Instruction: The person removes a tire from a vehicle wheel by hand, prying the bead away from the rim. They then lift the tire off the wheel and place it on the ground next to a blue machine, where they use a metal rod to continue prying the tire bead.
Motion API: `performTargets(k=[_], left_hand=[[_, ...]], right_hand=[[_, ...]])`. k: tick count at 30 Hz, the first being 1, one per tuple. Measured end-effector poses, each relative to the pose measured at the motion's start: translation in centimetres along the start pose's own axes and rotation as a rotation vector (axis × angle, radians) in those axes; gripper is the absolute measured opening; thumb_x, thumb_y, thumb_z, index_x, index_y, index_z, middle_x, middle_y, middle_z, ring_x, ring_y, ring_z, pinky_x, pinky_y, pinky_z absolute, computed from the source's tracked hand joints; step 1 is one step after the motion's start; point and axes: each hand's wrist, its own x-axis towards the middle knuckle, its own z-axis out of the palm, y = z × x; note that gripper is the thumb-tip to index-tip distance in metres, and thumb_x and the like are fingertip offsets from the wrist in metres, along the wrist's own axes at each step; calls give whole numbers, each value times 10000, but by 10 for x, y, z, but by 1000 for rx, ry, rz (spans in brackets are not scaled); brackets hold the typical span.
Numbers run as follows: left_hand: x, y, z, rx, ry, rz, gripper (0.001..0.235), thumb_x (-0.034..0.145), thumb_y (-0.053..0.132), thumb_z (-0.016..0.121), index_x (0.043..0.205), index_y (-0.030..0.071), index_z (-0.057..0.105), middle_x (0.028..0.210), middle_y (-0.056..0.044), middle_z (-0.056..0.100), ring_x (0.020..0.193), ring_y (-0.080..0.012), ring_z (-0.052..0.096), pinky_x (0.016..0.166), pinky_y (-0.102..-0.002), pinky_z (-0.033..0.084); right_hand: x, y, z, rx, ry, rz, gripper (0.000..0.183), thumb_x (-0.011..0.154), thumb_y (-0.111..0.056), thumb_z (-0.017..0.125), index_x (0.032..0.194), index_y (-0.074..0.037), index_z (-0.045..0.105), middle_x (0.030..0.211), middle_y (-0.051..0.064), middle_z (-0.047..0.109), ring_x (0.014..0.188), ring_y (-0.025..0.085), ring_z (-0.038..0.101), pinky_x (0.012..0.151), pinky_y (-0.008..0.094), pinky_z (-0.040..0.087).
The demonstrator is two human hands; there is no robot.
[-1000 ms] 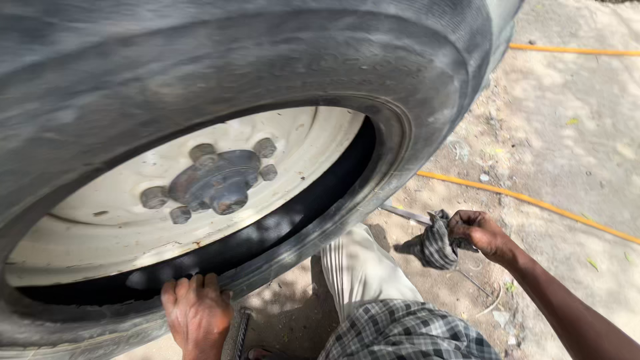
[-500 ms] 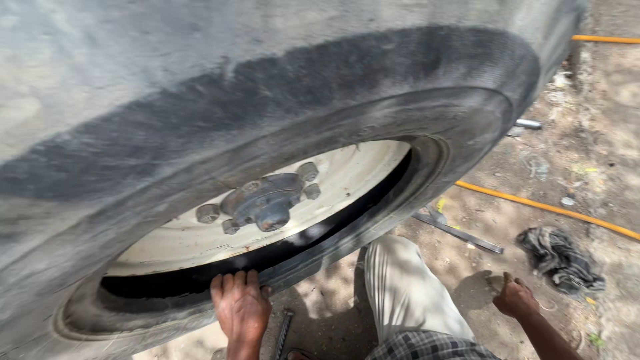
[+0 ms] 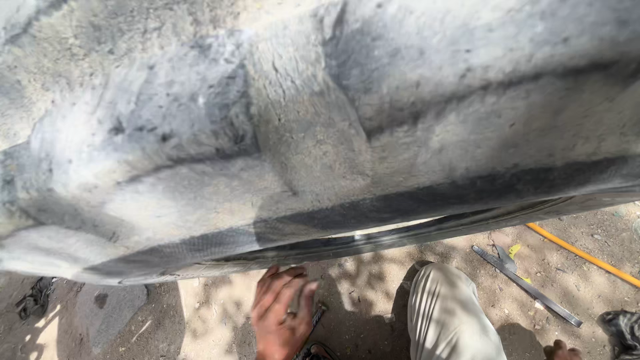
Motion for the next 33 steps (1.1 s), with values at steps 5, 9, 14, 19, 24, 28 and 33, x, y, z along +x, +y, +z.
performTargets(k=[5, 9, 14, 19, 24, 28, 33], left_hand=[[50, -25, -184, 95, 378, 192, 224, 792, 346, 732, 930, 170, 748, 992, -44, 767, 1046, -200, 706, 1032, -468, 511], [152, 10, -251, -35, 511, 335, 470, 938, 509, 635, 1159, 100, 699, 1160, -111, 707, 1163, -247, 665, 1069, -432, 496], [290, 79, -269, -91, 67, 153, 803, 959, 751, 500, 1370, 77, 646, 1300, -173, 654, 1270, -313, 605, 1053, -451, 455], [299, 108, -244, -82, -164, -74, 892, 851, 831, 406, 1375, 157, 666, 1308, -180, 698, 1317, -329, 582, 1075, -467, 413], [293, 103, -241, -62, -160, -195, 845, 849, 804, 412, 1368, 187, 666, 1288, -187, 708, 1296, -330, 604, 1054, -472, 434], [283, 105, -240, -114, -135, -32, 829, 918, 770, 419, 1336, 99, 670, 1351, -172, 692, 1311, -308, 611, 1071, -450, 434], [265, 100, -241, -199, -116, 133, 890, 968, 790, 398, 1331, 18, 652, 1452, -151, 661, 1336, -320, 602, 1066, -455, 436]], right_hand=[[59, -133, -92, 478, 289, -540, 557, 989, -290, 690, 1454, -84, 463, 1209, 189, 628, 1061, 297, 627, 910, 431, 522], [47, -314, -182, 625, 304, -1058, 489, 1006, -295, 690, 1399, -60, 519, 1138, 179, 645, 986, 272, 640, 845, 409, 535], [-33, -496, -308, 561, 307, -1337, 419, 1027, -300, 691, 1332, -31, 589, 1049, 167, 667, 892, 241, 655, 763, 382, 552], [-28, -536, -363, 351, 227, -1126, 375, 1048, -306, 692, 1264, -1, 660, 960, 155, 689, 798, 209, 671, 682, 355, 569], [-37, -535, -355, 412, 78, -1001, 346, 1053, -350, 651, 1139, -18, 693, 868, 106, 687, 743, 188, 653, 637, 340, 544], [-61, -530, -358, 267, 217, -951, 365, 1100, -336, 613, 1119, 18, 700, 851, 196, 681, 703, 272, 647, 598, 427, 521], [-65, -513, -346, 358, 127, -930, 388, 1117, -344, 564, 1184, 22, 674, 888, 177, 701, 692, 237, 683, 624, 406, 570]])
